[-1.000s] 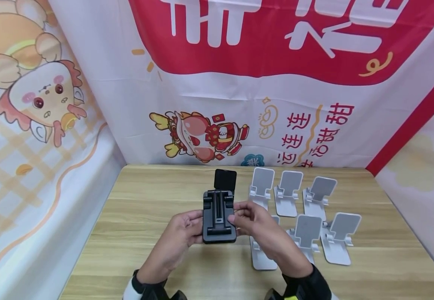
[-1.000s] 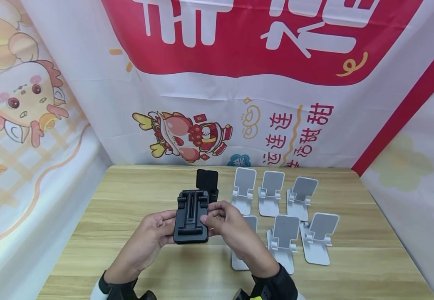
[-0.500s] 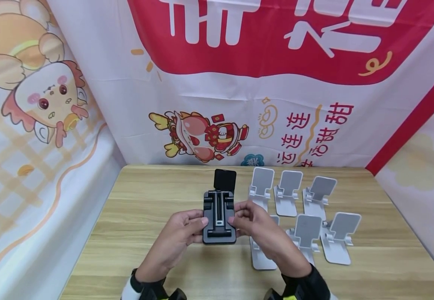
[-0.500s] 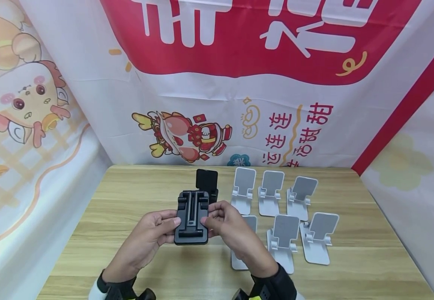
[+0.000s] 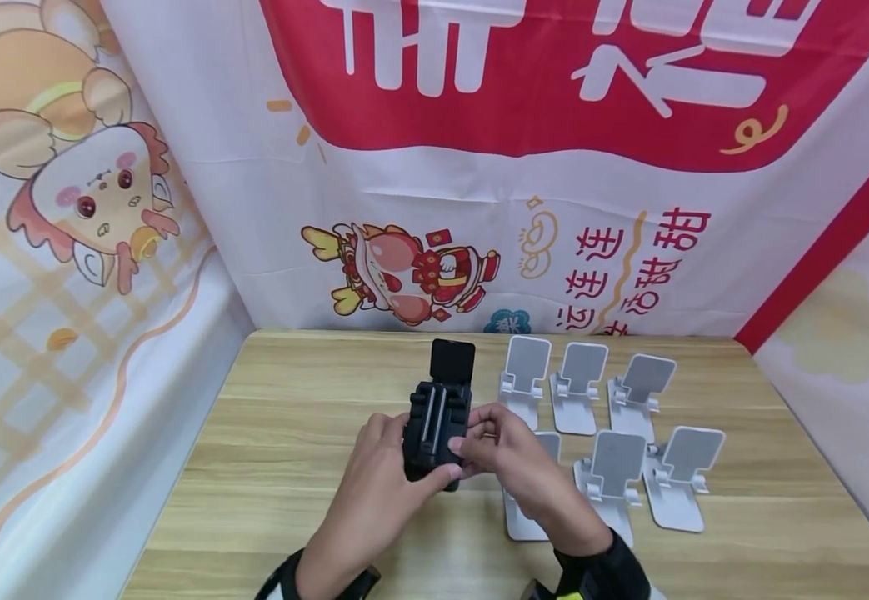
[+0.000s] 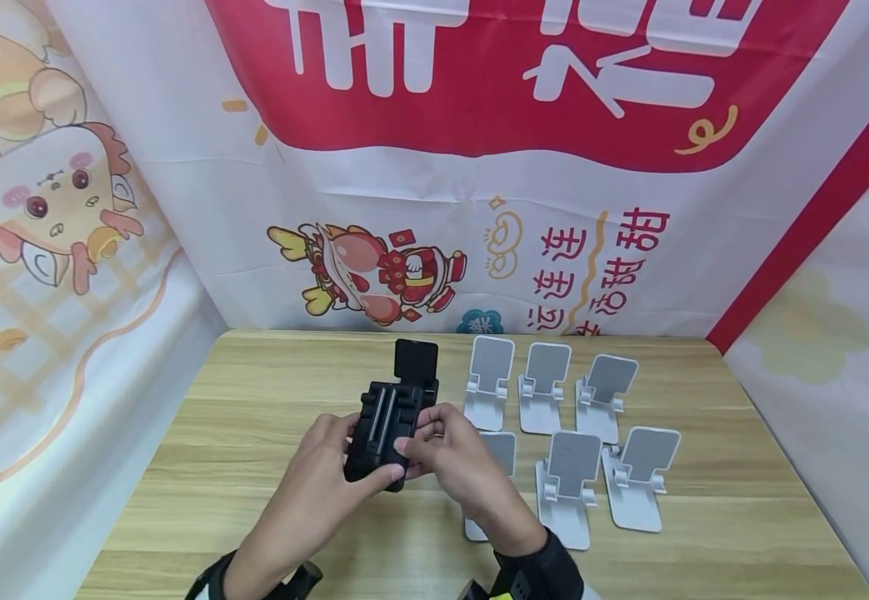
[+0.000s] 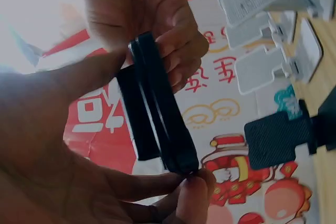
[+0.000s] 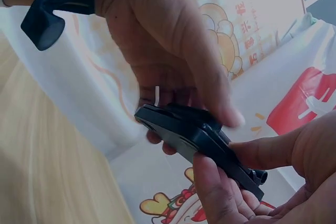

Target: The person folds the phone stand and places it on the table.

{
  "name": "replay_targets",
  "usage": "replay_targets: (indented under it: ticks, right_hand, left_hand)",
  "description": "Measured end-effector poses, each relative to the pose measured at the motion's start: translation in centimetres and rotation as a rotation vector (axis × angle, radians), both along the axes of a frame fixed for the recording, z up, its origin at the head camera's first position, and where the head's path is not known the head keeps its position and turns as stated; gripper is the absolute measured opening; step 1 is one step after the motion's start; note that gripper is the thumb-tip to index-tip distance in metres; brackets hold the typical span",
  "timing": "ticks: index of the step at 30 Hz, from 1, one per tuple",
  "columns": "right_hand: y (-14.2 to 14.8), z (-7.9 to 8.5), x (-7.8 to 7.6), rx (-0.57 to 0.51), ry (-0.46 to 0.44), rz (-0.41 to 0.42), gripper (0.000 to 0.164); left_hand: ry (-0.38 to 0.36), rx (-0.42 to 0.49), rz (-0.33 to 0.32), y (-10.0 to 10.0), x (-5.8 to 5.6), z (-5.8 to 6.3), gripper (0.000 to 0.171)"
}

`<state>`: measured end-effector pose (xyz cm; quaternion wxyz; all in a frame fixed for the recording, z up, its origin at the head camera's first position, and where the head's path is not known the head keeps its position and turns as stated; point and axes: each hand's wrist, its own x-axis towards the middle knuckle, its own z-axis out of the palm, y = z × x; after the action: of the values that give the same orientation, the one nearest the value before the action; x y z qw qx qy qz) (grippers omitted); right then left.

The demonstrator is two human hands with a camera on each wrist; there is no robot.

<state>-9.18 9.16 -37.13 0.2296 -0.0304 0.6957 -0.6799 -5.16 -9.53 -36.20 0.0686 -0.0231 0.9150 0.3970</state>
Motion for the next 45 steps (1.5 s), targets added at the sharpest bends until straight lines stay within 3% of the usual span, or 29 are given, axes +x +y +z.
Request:
replay_targets:
  ticks: [4,9,15,18,20,23,27,31,36,45]
  right_hand:
    - [-0.5,-0.1,0.3,0.004,0.007,-0.009,0.041]
    - [-1.3,-0.4,0.6,0.038,0.022,-0.050,0.037]
    - [-1.8,-0.6,0.6,0.063,0.034,-0.080,0.036]
    - [-1.5,-0.6,0.5,0.151,0.134,-0.092,0.033]
    - [-0.8,-0.5,0.3,0.300,0.266,-0.107,0.030]
    - [1.0,-0.5,0.1,0.628,0.494,-0.138,0.027]
    - [3.8,-0.7,-0.4,0.914,0.677,-0.142,0.030]
    - [5.8,-1.2,-0.9,0.993,0.767,-0.127,0.036]
    - [6.5,-2.1,-1.1,1.013,0.779,-0.075,0.031]
    - [6.0,-3.3,-1.4,1.071,0.782,-0.009,0.022]
  left_hand:
    - [0.081,-0.120,-0.006,0.6,0.0,-0.4,0.096]
    - [0.185,-0.135,0.013,0.7,-0.5,-1.2,0.087]
    - [0.182,-0.157,0.043,0.1,-1.1,-1.5,0.083]
    - [0.180,-0.204,0.082,-0.7,-1.6,-2.0,0.084]
    - [0.163,-0.238,0.117,-1.8,-2.1,-2.4,0.085]
    - [0.120,-0.290,0.150,-4.2,-2.6,-3.4,0.087]
    - [0.064,-0.344,0.165,-8.1,-2.9,-5.1,0.086]
    - [0.033,-0.397,0.189,-12.1,-3.1,-7.0,0.082]
    - [-0.011,-0.473,0.216,-15.7,-3.0,-9.0,0.075]
    - [-0.085,-0.491,0.204,-17.3,-2.9,-11.7,0.077]
